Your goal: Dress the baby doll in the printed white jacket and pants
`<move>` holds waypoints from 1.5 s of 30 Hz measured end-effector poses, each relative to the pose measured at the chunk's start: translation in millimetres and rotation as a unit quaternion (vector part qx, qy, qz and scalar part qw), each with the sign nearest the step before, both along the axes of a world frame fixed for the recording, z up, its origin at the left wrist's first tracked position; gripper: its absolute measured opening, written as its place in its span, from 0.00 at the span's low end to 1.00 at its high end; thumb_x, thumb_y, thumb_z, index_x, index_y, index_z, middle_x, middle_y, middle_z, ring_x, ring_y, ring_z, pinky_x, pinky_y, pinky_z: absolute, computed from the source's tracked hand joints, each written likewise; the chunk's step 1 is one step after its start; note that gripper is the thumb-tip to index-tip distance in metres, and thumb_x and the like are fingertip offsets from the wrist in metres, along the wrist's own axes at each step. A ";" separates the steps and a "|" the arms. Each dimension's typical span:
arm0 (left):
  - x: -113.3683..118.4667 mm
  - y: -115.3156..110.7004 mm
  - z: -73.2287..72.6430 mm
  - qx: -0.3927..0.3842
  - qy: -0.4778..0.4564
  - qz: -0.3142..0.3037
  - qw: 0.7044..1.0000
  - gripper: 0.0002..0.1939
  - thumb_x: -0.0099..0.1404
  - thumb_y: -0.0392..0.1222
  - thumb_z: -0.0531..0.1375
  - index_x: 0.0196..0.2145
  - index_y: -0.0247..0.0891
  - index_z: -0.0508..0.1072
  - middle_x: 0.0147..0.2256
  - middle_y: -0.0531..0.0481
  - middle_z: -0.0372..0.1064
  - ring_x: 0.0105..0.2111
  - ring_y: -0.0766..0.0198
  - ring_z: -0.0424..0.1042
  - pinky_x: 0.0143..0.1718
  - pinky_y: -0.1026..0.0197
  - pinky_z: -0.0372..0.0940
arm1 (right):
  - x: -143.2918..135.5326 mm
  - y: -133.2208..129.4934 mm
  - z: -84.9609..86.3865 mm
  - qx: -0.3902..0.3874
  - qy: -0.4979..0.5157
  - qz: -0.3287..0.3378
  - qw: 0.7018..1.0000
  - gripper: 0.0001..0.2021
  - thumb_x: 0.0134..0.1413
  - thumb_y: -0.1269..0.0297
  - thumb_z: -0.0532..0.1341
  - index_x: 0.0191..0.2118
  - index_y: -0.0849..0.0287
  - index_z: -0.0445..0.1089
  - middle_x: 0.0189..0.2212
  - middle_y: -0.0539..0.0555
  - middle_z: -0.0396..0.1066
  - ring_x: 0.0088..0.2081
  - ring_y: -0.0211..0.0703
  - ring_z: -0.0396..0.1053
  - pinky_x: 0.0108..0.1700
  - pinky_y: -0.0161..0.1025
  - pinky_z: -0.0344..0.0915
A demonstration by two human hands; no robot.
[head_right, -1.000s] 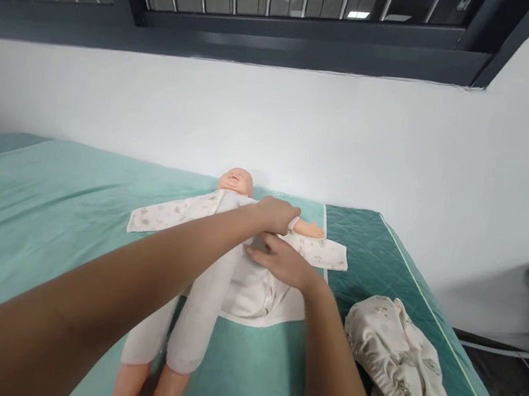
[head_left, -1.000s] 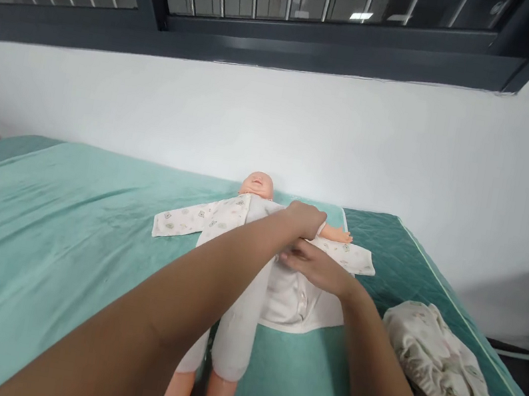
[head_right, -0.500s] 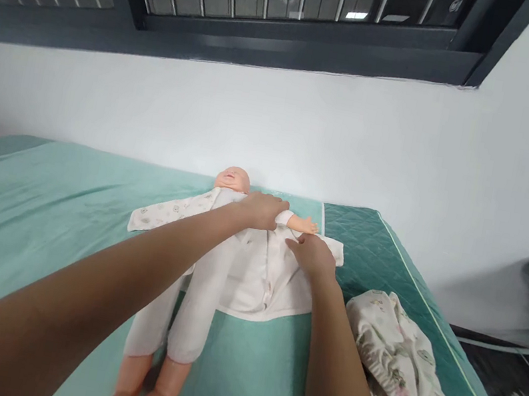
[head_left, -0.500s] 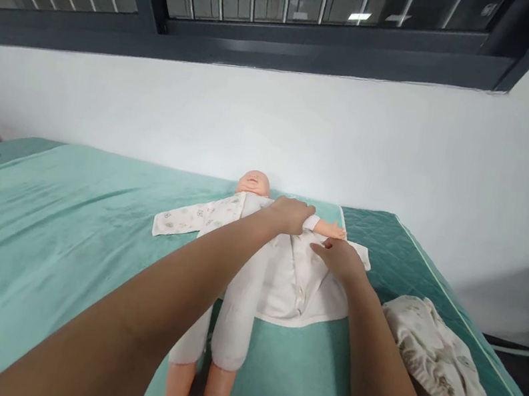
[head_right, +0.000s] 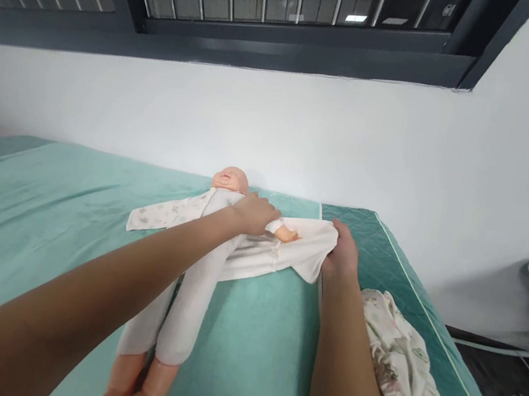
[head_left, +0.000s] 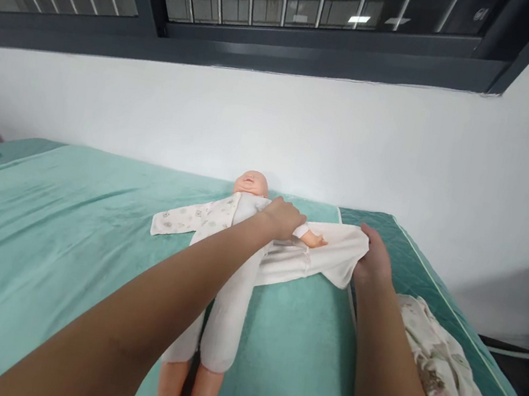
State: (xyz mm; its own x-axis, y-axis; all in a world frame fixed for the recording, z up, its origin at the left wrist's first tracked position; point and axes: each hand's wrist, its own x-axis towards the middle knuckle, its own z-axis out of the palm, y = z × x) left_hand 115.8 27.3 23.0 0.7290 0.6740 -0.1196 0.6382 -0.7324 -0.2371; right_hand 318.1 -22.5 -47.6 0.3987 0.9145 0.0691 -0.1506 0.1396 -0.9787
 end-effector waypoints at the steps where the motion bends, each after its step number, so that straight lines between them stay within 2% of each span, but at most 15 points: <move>1: 0.0 -2.0 1.3 0.001 0.003 0.002 1.000 0.13 0.60 0.45 0.60 0.43 0.42 0.73 0.43 0.42 0.76 0.45 0.48 0.71 0.47 0.49 0.58 | -0.1 -0.3 3.0 0.003 0.005 0.005 1.000 0.19 0.49 0.43 0.57 0.22 0.51 0.57 0.16 0.52 0.64 0.30 0.51 0.72 0.33 0.46 0.71; 6: -0.2 -7.5 3.5 0.007 0.002 0.012 1.000 0.14 0.61 0.43 0.59 0.45 0.41 0.74 0.44 0.43 0.76 0.46 0.49 0.70 0.48 0.50 0.57 | -13.3 -6.5 17.4 -0.003 0.026 0.060 0.998 0.23 0.54 0.36 0.51 0.24 0.51 0.62 0.21 0.58 0.69 0.40 0.58 0.73 0.40 0.51 0.70; 10: 0.9 -8.9 -1.2 -0.001 0.007 0.027 1.000 0.14 0.62 0.43 0.58 0.46 0.42 0.74 0.47 0.42 0.75 0.48 0.49 0.68 0.50 0.49 0.56 | -37.6 -14.4 28.6 0.022 -0.024 0.099 0.995 0.30 0.53 0.29 0.44 0.31 0.52 0.65 0.28 0.59 0.72 0.45 0.59 0.72 0.43 0.51 0.70; 12: 2.1 -10.0 -4.3 -0.004 0.007 0.030 1.000 0.15 0.63 0.41 0.58 0.47 0.41 0.74 0.48 0.41 0.74 0.50 0.48 0.68 0.52 0.47 0.56 | -50.0 -18.4 34.1 0.048 -0.025 0.094 0.994 0.30 0.53 0.29 0.46 0.33 0.52 0.64 0.32 0.58 0.73 0.47 0.58 0.72 0.43 0.51 0.71; 15: 3.0 -9.6 -6.7 -0.008 -0.005 0.045 0.999 0.19 0.62 0.40 0.58 0.51 0.38 0.72 0.50 0.37 0.72 0.52 0.46 0.67 0.54 0.45 0.55 | -66.1 -24.2 40.5 0.084 0.010 0.098 0.992 0.22 0.54 0.36 0.56 0.36 0.52 0.62 0.34 0.54 0.73 0.46 0.54 0.73 0.43 0.48 0.71; 19: -2.2 0.1 1.5 -0.037 -0.036 0.091 0.995 0.25 0.58 0.41 0.61 0.53 0.37 0.71 0.53 0.35 0.70 0.53 0.43 0.67 0.54 0.44 0.59 | -87.2 -29.7 43.1 0.100 0.047 0.185 0.976 0.17 0.51 0.50 0.64 0.40 0.52 0.62 0.39 0.52 0.75 0.45 0.50 0.74 0.44 0.46 0.72; 25: -37.5 19.8 30.3 -0.128 -0.096 0.124 0.979 0.09 0.57 0.42 0.62 0.35 0.38 0.79 0.37 0.44 0.78 0.37 0.54 0.75 0.41 0.58 0.67 | -119.9 -36.6 40.6 0.133 0.016 0.276 0.952 0.21 0.54 0.55 0.63 0.53 0.50 0.63 0.58 0.55 0.68 0.54 0.50 0.70 0.53 0.47 0.70; 28: -62.1 20.8 37.5 -0.116 -0.159 0.119 0.973 0.11 0.59 0.43 0.59 0.35 0.36 0.78 0.37 0.44 0.78 0.38 0.56 0.75 0.43 0.60 0.67 | -130.1 -41.5 40.7 0.145 -0.004 0.299 0.943 0.21 0.56 0.58 0.63 0.55 0.49 0.64 0.61 0.54 0.65 0.59 0.49 0.66 0.59 0.48 0.64; 30: -76.2 19.1 38.8 -0.109 -0.229 0.118 0.960 0.16 0.64 0.45 0.53 0.39 0.35 0.77 0.43 0.43 0.77 0.42 0.58 0.75 0.46 0.62 0.67 | -135.3 -44.6 41.2 0.151 -0.030 0.306 0.939 0.20 0.57 0.60 0.63 0.55 0.49 0.65 0.60 0.54 0.66 0.60 0.47 0.64 0.61 0.47 0.62; 32: -87.2 17.3 39.4 -0.156 -0.324 0.123 0.925 0.21 0.68 0.49 0.49 0.41 0.35 0.76 0.47 0.43 0.75 0.44 0.60 0.74 0.46 0.63 0.67 | -140.8 -47.9 41.7 0.153 -0.074 0.310 0.935 0.19 0.57 0.61 0.62 0.54 0.49 0.66 0.60 0.53 0.67 0.60 0.46 0.65 0.61 0.47 0.62; 33: -91.3 16.6 39.9 -0.191 -0.364 0.126 0.903 0.22 0.68 0.52 0.49 0.42 0.35 0.76 0.48 0.43 0.74 0.45 0.61 0.74 0.46 0.63 0.67 | -143.9 -49.7 42.0 0.151 -0.102 0.310 0.933 0.18 0.57 0.62 0.62 0.54 0.49 0.67 0.60 0.53 0.67 0.59 0.46 0.65 0.59 0.46 0.64; 35: -96.6 15.6 41.8 -0.260 -0.390 0.132 0.873 0.23 0.63 0.57 0.56 0.45 0.37 0.75 0.49 0.44 0.74 0.46 0.59 0.74 0.45 0.63 0.67 | -151.0 -53.9 42.5 0.151 -0.169 0.298 0.927 0.17 0.58 0.63 0.60 0.53 0.48 0.68 0.60 0.52 0.65 0.58 0.47 0.65 0.56 0.46 0.66; 39: -95.1 13.7 45.0 -0.278 -0.302 0.120 0.904 0.30 0.50 0.53 0.68 0.50 0.41 0.74 0.50 0.46 0.72 0.48 0.57 0.72 0.47 0.61 0.66 | -163.8 -63.5 44.1 0.215 -0.326 0.258 0.884 0.18 0.59 0.69 0.57 0.53 0.46 0.70 0.58 0.49 0.68 0.60 0.47 0.63 0.61 0.50 0.61; 42: -89.0 12.9 40.9 -0.225 -0.317 0.097 0.916 0.19 0.52 0.43 0.65 0.43 0.38 0.76 0.45 0.47 0.74 0.45 0.59 0.72 0.45 0.61 0.66 | -167.3 -69.6 47.0 0.260 -0.400 0.259 0.840 0.21 0.59 0.72 0.56 0.55 0.46 0.68 0.55 0.49 0.70 0.59 0.46 0.63 0.62 0.51 0.59; 45: -88.8 12.9 30.1 -0.130 -0.417 0.119 0.892 0.11 0.55 0.35 0.58 0.36 0.36 0.76 0.41 0.47 0.74 0.39 0.61 0.72 0.42 0.61 0.66 | -164.1 -72.7 52.0 0.260 -0.416 0.271 0.828 0.20 0.60 0.71 0.56 0.57 0.47 0.67 0.57 0.49 0.69 0.60 0.47 0.62 0.62 0.52 0.60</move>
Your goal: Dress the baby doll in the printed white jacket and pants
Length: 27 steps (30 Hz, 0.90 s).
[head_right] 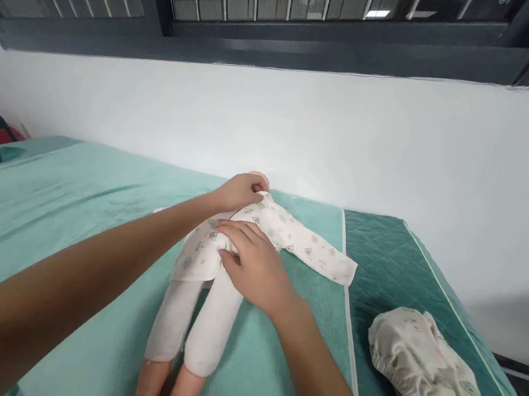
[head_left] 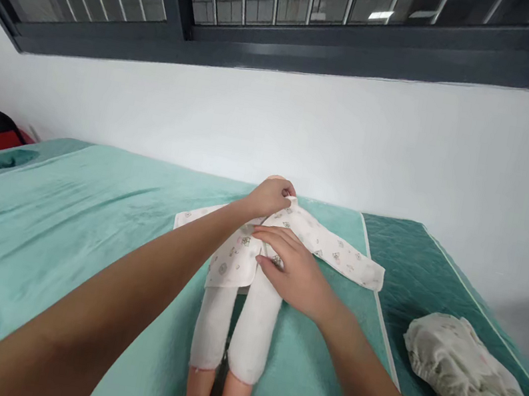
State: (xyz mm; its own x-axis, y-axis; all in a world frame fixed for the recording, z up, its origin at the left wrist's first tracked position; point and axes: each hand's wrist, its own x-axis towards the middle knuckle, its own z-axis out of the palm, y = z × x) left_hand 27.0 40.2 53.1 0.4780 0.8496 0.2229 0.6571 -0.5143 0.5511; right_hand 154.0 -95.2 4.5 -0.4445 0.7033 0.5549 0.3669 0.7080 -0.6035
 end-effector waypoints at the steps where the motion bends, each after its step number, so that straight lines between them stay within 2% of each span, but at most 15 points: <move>1: -2.2 0.0 -4.5 0.018 -0.027 0.035 0.999 0.11 0.56 0.34 0.56 0.36 0.37 0.75 0.40 0.47 0.74 0.38 0.61 0.72 0.40 0.61 0.66 | 2.2 -0.1 1.8 -0.011 0.002 0.001 1.000 0.20 0.61 0.70 0.56 0.57 0.47 0.67 0.58 0.50 0.68 0.60 0.46 0.62 0.62 0.51 0.60; 3: -8.9 -0.5 -13.8 0.027 -0.063 0.096 0.993 0.12 0.56 0.33 0.55 0.37 0.39 0.74 0.38 0.49 0.75 0.36 0.61 0.72 0.39 0.60 0.66 | 7.7 1.6 5.0 -0.048 0.026 -0.008 0.998 0.19 0.61 0.67 0.58 0.56 0.47 0.67 0.59 0.49 0.66 0.60 0.45 0.62 0.59 0.47 0.63; 5: -16.7 -1.5 -22.2 0.020 -0.080 0.129 0.988 0.12 0.56 0.33 0.56 0.38 0.41 0.74 0.37 0.50 0.75 0.36 0.60 0.73 0.39 0.59 0.66 | 14.6 5.6 6.6 -0.093 0.077 -0.041 0.992 0.15 0.61 0.62 0.58 0.53 0.48 0.69 0.57 0.50 0.68 0.57 0.44 0.65 0.53 0.43 0.67; 8: -24.5 -3.3 -30.2 0.013 -0.102 0.142 0.985 0.12 0.56 0.34 0.57 0.39 0.41 0.74 0.38 0.50 0.75 0.39 0.59 0.73 0.43 0.58 0.66 | 26.4 13.6 5.2 -0.134 0.134 -0.148 0.971 0.10 0.63 0.56 0.57 0.45 0.52 0.71 0.46 0.50 0.74 0.47 0.43 0.70 0.45 0.39 0.68; 10: -26.5 -4.6 -32.0 0.009 -0.124 0.139 0.982 0.10 0.57 0.35 0.58 0.38 0.40 0.74 0.39 0.49 0.75 0.41 0.59 0.73 0.45 0.57 0.66 | 33.2 17.7 2.9 -0.159 0.098 -0.194 0.963 0.12 0.63 0.52 0.57 0.39 0.54 0.71 0.35 0.49 0.74 0.38 0.41 0.70 0.40 0.39 0.65; 13: -29.8 -8.8 -31.6 0.002 -0.157 0.124 0.980 0.08 0.59 0.38 0.60 0.37 0.40 0.74 0.43 0.48 0.74 0.44 0.59 0.72 0.49 0.56 0.65 | 38.0 18.0 1.3 -0.221 0.018 -0.170 0.960 0.18 0.62 0.47 0.56 0.31 0.56 0.69 0.25 0.47 0.68 0.29 0.38 0.63 0.32 0.37 0.58; 16: -41.3 -20.0 -34.6 0.032 -0.172 0.104 0.979 0.08 0.62 0.42 0.59 0.40 0.41 0.74 0.46 0.49 0.73 0.48 0.58 0.70 0.52 0.55 0.64 | 36.1 12.3 4.3 -0.269 0.048 -0.102 0.956 0.18 0.62 0.46 0.56 0.31 0.56 0.69 0.26 0.47 0.68 0.28 0.36 0.62 0.30 0.36 0.58; 18: -55.4 -33.4 -43.3 0.076 -0.166 0.096 0.978 0.09 0.65 0.43 0.57 0.42 0.42 0.74 0.46 0.49 0.72 0.49 0.59 0.69 0.53 0.55 0.63 | 33.8 8.4 7.6 -0.309 0.083 -0.030 0.947 0.17 0.62 0.48 0.56 0.33 0.57 0.69 0.27 0.48 0.69 0.28 0.37 0.65 0.32 0.36 0.62; 21: -83.3 -61.6 -67.6 0.111 -0.175 0.125 0.970 0.10 0.68 0.43 0.53 0.43 0.42 0.73 0.45 0.49 0.71 0.49 0.60 0.69 0.51 0.56 0.64 | 32.4 7.3 9.2 -0.347 0.118 0.043 0.929 0.16 0.63 0.50 0.57 0.34 0.58 0.70 0.26 0.50 0.70 0.28 0.38 0.68 0.33 0.37 0.65; 23: -102.9 -83.4 -86.9 0.095 -0.191 0.158 0.964 0.10 0.69 0.43 0.52 0.43 0.42 0.72 0.45 0.49 0.71 0.47 0.60 0.69 0.49 0.57 0.65 | 32.9 9.6 5.4 -0.324 0.163 0.024 0.932 0.14 0.63 0.52 0.58 0.34 0.58 0.70 0.27 0.51 0.71 0.28 0.38 0.68 0.32 0.37 0.65; 25: -119.9 -104.3 -103.0 0.049 -0.193 0.177 0.964 0.11 0.70 0.44 0.52 0.45 0.42 0.71 0.45 0.49 0.71 0.46 0.60 0.70 0.49 0.56 0.65 | 33.9 11.2 -3.2 -0.277 0.215 -0.029 0.936 0.13 0.63 0.54 0.58 0.34 0.58 0.70 0.29 0.51 0.71 0.28 0.36 0.67 0.31 0.36 0.63; 27: -132.3 -122.0 -112.6 0.000 -0.183 0.176 0.967 0.12 0.69 0.44 0.53 0.47 0.42 0.70 0.45 0.49 0.72 0.43 0.60 0.72 0.47 0.55 0.66 | 35.4 8.1 -16.7 -0.225 0.249 -0.097 0.937 0.12 0.63 0.55 0.58 0.32 0.57 0.69 0.28 0.50 0.69 0.27 0.36 0.65 0.31 0.36 0.62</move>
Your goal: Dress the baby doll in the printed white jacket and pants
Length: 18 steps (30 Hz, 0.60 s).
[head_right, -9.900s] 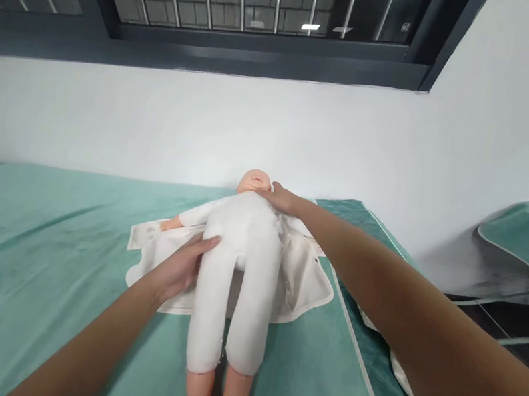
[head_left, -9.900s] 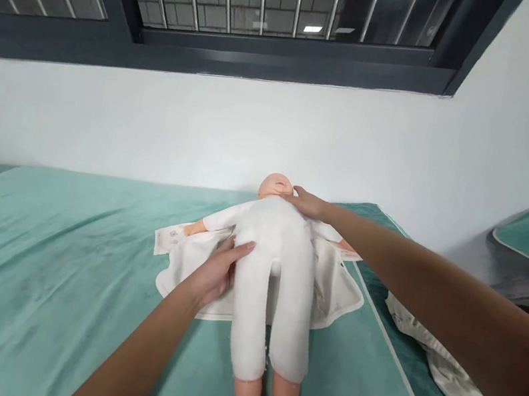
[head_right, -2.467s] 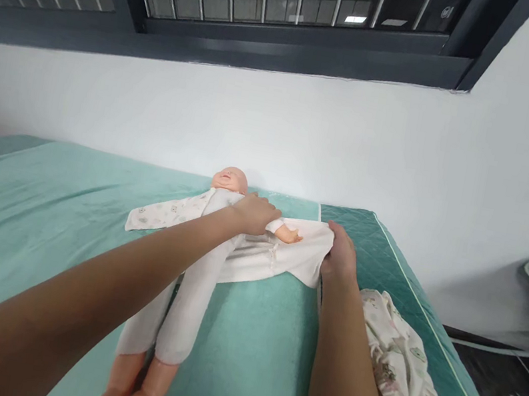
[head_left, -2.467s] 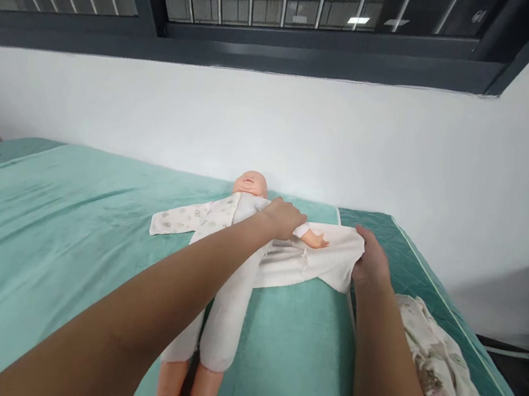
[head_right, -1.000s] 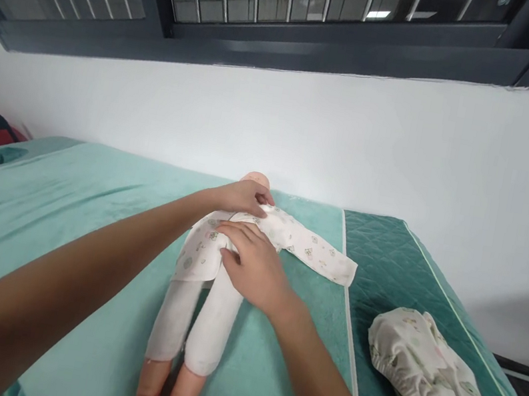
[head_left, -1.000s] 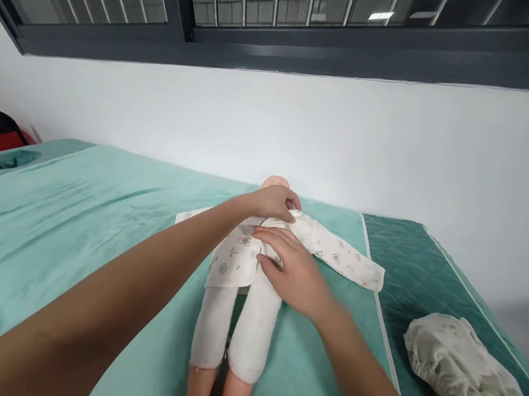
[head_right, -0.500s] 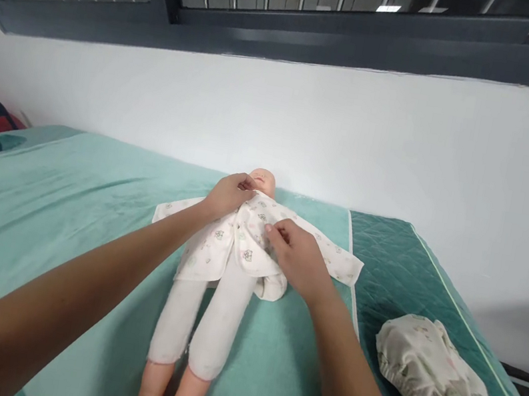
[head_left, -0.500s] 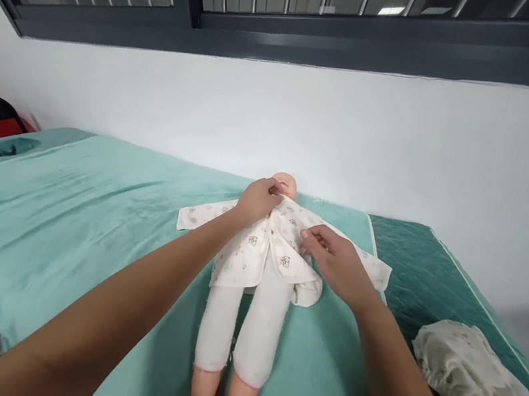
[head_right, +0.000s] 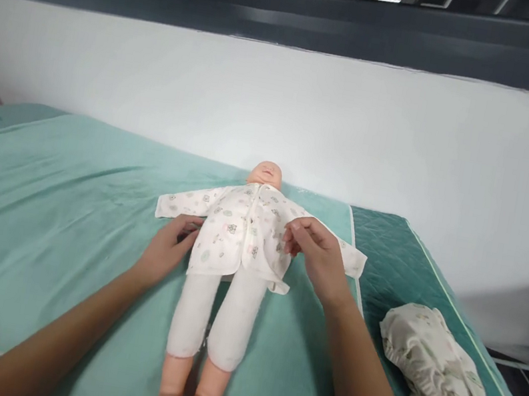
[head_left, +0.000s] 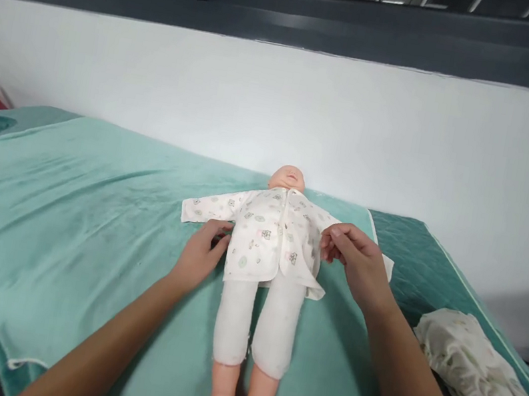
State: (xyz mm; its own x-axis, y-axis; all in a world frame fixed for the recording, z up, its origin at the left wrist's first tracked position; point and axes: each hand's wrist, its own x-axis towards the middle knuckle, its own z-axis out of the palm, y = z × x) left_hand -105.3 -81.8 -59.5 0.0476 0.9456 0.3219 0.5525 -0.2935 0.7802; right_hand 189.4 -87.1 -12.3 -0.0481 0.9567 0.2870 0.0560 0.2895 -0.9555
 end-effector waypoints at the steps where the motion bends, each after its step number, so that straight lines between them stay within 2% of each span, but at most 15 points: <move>1: -4.3 -7.3 -2.4 -0.018 0.008 -0.013 1.000 0.12 0.69 0.44 0.53 0.46 0.42 0.70 0.44 0.49 0.73 0.43 0.59 0.72 0.47 0.54 0.66 | 1.0 -4.3 -8.4 0.011 -0.006 -0.040 0.999 0.12 0.63 0.55 0.58 0.33 0.57 0.69 0.28 0.49 0.68 0.27 0.36 0.64 0.31 0.36 0.61; 3: -9.2 -18.7 -4.0 -0.032 0.043 -0.036 0.998 0.10 0.68 0.42 0.52 0.44 0.42 0.70 0.43 0.49 0.72 0.44 0.58 0.71 0.47 0.53 0.65 | 3.4 -18.9 -27.4 0.011 -0.044 -0.109 0.993 0.12 0.62 0.54 0.59 0.35 0.57 0.69 0.28 0.49 0.68 0.29 0.37 0.64 0.32 0.36 0.62; 5: -10.7 -26.6 -4.2 -0.016 0.099 -0.041 0.994 0.09 0.66 0.37 0.52 0.42 0.41 0.70 0.42 0.48 0.72 0.44 0.56 0.70 0.46 0.52 0.64 | 6.1 -39.0 -46.5 -0.009 -0.112 -0.145 0.983 0.11 0.60 0.54 0.60 0.41 0.56 0.70 0.33 0.51 0.70 0.35 0.41 0.67 0.37 0.38 0.64; 9: -10.4 -35.4 -6.6 0.024 0.173 -0.032 0.984 0.10 0.60 0.30 0.51 0.37 0.40 0.68 0.39 0.48 0.70 0.42 0.55 0.68 0.45 0.52 0.63 | 7.3 -75.9 -70.3 -0.016 -0.229 -0.160 0.960 0.15 0.61 0.59 0.57 0.52 0.54 0.66 0.45 0.55 0.70 0.43 0.45 0.69 0.47 0.44 0.66; 14: -10.2 -42.0 -6.7 0.037 0.200 -0.060 0.977 0.09 0.59 0.32 0.54 0.37 0.40 0.69 0.45 0.48 0.70 0.46 0.55 0.67 0.47 0.52 0.61 | -4.4 -84.4 -69.7 0.019 -0.370 -0.153 0.916 0.18 0.59 0.59 0.59 0.55 0.54 0.64 0.49 0.57 0.68 0.47 0.48 0.68 0.49 0.46 0.65; 18: -9.8 -42.6 -4.4 0.034 0.231 -0.080 0.969 0.10 0.57 0.35 0.58 0.39 0.41 0.71 0.49 0.49 0.70 0.50 0.53 0.66 0.49 0.50 0.59 | -8.3 -74.1 -65.6 0.025 -0.421 -0.152 0.894 0.17 0.60 0.54 0.58 0.51 0.55 0.67 0.44 0.57 0.72 0.46 0.51 0.68 0.46 0.46 0.64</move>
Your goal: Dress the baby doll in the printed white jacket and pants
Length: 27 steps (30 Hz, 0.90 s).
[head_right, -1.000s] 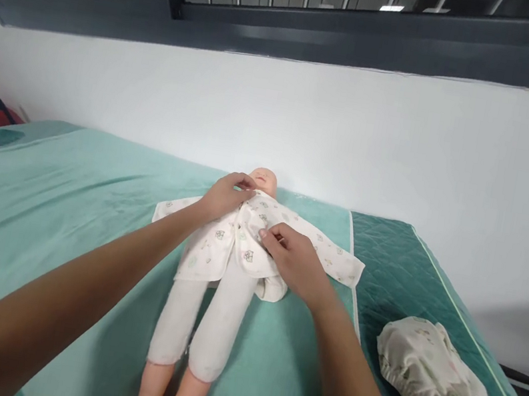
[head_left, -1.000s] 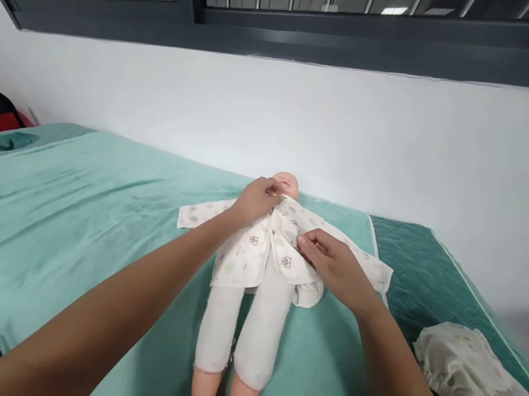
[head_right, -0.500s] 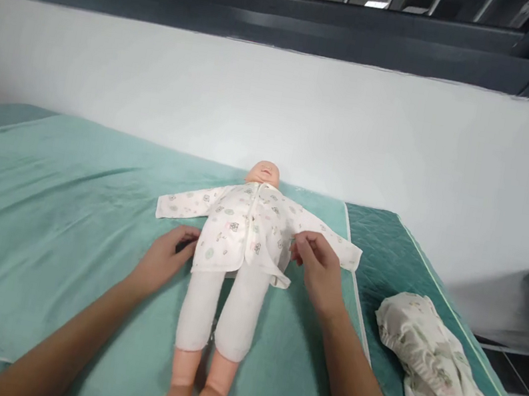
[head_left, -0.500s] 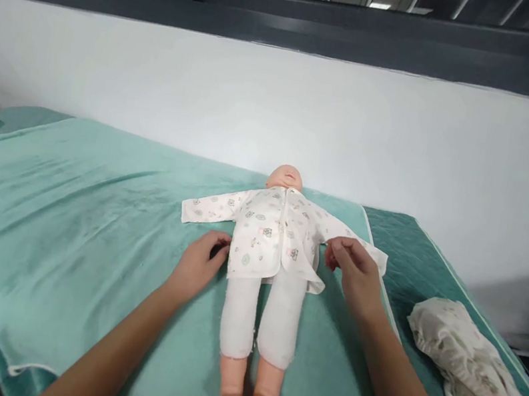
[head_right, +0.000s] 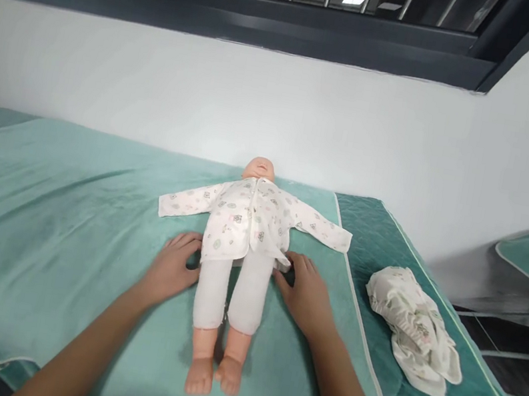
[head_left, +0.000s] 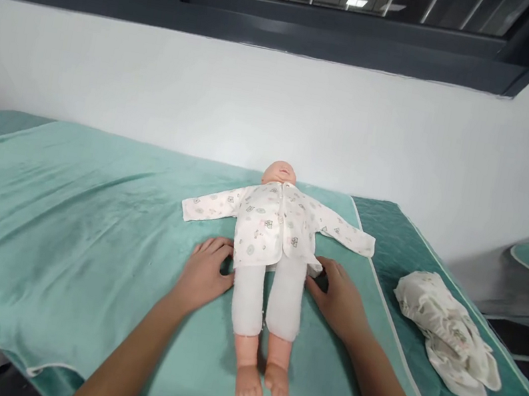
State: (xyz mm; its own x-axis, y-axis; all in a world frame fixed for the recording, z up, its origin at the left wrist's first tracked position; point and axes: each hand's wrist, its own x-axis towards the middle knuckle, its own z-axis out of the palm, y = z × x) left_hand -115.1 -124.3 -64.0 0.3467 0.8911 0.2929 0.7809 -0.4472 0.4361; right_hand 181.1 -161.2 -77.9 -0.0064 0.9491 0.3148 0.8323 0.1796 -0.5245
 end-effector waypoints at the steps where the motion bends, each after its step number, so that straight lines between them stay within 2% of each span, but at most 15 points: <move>1: 0.1 0.7 0.1 -0.003 0.005 -0.004 1.000 0.11 0.56 0.36 0.58 0.39 0.41 0.72 0.49 0.49 0.70 0.50 0.53 0.66 0.49 0.50 0.59 | 0.4 2.6 0.6 -0.002 0.002 -0.002 1.000 0.17 0.61 0.52 0.57 0.50 0.56 0.67 0.43 0.57 0.72 0.44 0.51 0.69 0.45 0.45 0.64; 4: 0.3 3.2 -1.0 -0.001 0.001 -0.001 1.000 0.11 0.57 0.37 0.59 0.39 0.42 0.73 0.49 0.49 0.71 0.50 0.52 0.66 0.49 0.50 0.58 | 1.7 7.6 2.7 -0.026 0.038 -0.003 0.999 0.19 0.63 0.49 0.54 0.50 0.56 0.68 0.37 0.56 0.74 0.38 0.50 0.71 0.40 0.43 0.63; 8: 0.3 4.8 -1.0 0.007 -0.034 0.001 0.999 0.06 0.62 0.39 0.57 0.33 0.41 0.74 0.46 0.49 0.73 0.48 0.54 0.68 0.47 0.52 0.59 | 0.9 4.3 5.0 -0.026 0.065 -0.001 0.998 0.18 0.64 0.50 0.53 0.51 0.55 0.69 0.30 0.52 0.74 0.31 0.46 0.70 0.34 0.40 0.60; 14: -0.9 -1.2 3.9 -0.006 -0.061 -0.025 0.998 0.09 0.61 0.37 0.56 0.32 0.40 0.77 0.45 0.48 0.73 0.47 0.56 0.69 0.50 0.53 0.61 | 3.8 -5.6 2.6 0.008 0.083 -0.027 0.996 0.16 0.64 0.54 0.52 0.48 0.55 0.69 0.20 0.46 0.65 0.23 0.42 0.63 0.30 0.37 0.57; 16: -1.5 -6.4 4.1 -0.003 -0.066 -0.025 0.997 0.10 0.61 0.36 0.55 0.33 0.40 0.77 0.45 0.47 0.73 0.47 0.56 0.69 0.50 0.53 0.62 | 5.2 -6.0 0.6 0.010 0.065 -0.039 0.997 0.15 0.64 0.55 0.52 0.49 0.55 0.69 0.19 0.45 0.64 0.23 0.42 0.63 0.29 0.38 0.56; 18: -1.8 -12.5 3.1 0.004 -0.062 -0.012 0.998 0.09 0.61 0.36 0.55 0.32 0.39 0.76 0.45 0.47 0.73 0.47 0.56 0.69 0.50 0.52 0.63 | 5.9 -5.2 -1.3 0.022 0.040 -0.040 0.998 0.15 0.63 0.56 0.54 0.50 0.54 0.68 0.25 0.48 0.68 0.26 0.43 0.66 0.30 0.39 0.59; 20: -1.8 -18.0 1.3 0.010 -0.051 0.002 0.999 0.08 0.60 0.35 0.55 0.29 0.39 0.75 0.46 0.48 0.73 0.47 0.56 0.68 0.50 0.52 0.63 | 6.0 -4.0 -2.9 0.064 0.028 -0.029 0.997 0.17 0.62 0.59 0.55 0.55 0.54 0.66 0.38 0.54 0.72 0.35 0.46 0.71 0.36 0.42 0.65; 23: -1.2 -22.1 -1.3 0.033 -0.039 0.018 0.999 0.08 0.60 0.34 0.56 0.24 0.39 0.70 0.46 0.49 0.73 0.48 0.55 0.68 0.49 0.51 0.63 | 6.4 -2.9 -4.2 0.151 0.022 0.020 0.988 0.22 0.61 0.65 0.54 0.61 0.52 0.61 0.55 0.59 0.66 0.54 0.52 0.66 0.52 0.50 0.67; 25: -0.9 -21.7 -2.4 0.053 -0.036 0.030 0.997 0.09 0.60 0.34 0.56 0.22 0.39 0.67 0.46 0.48 0.73 0.49 0.54 0.67 0.49 0.51 0.64 | 6.8 -3.5 -4.5 0.182 0.025 0.052 0.982 0.23 0.62 0.67 0.54 0.63 0.50 0.60 0.57 0.59 0.63 0.59 0.53 0.62 0.59 0.54 0.63; 27: -0.7 -20.2 -3.2 0.063 -0.030 0.038 0.997 0.09 0.59 0.34 0.56 0.22 0.39 0.65 0.45 0.48 0.73 0.49 0.53 0.66 0.48 0.50 0.64 | 6.4 -5.1 -4.3 0.197 0.039 0.060 0.978 0.23 0.63 0.68 0.54 0.62 0.49 0.61 0.58 0.59 0.63 0.60 0.53 0.62 0.60 0.55 0.62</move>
State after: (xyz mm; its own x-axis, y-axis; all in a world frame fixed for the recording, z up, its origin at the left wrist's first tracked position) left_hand -115.8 -144.6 -67.2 0.2582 0.8686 0.4229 0.7886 -0.4424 0.4271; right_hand 187.6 -166.3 -82.2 -0.0721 0.7485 0.6592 0.7532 0.4740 -0.4560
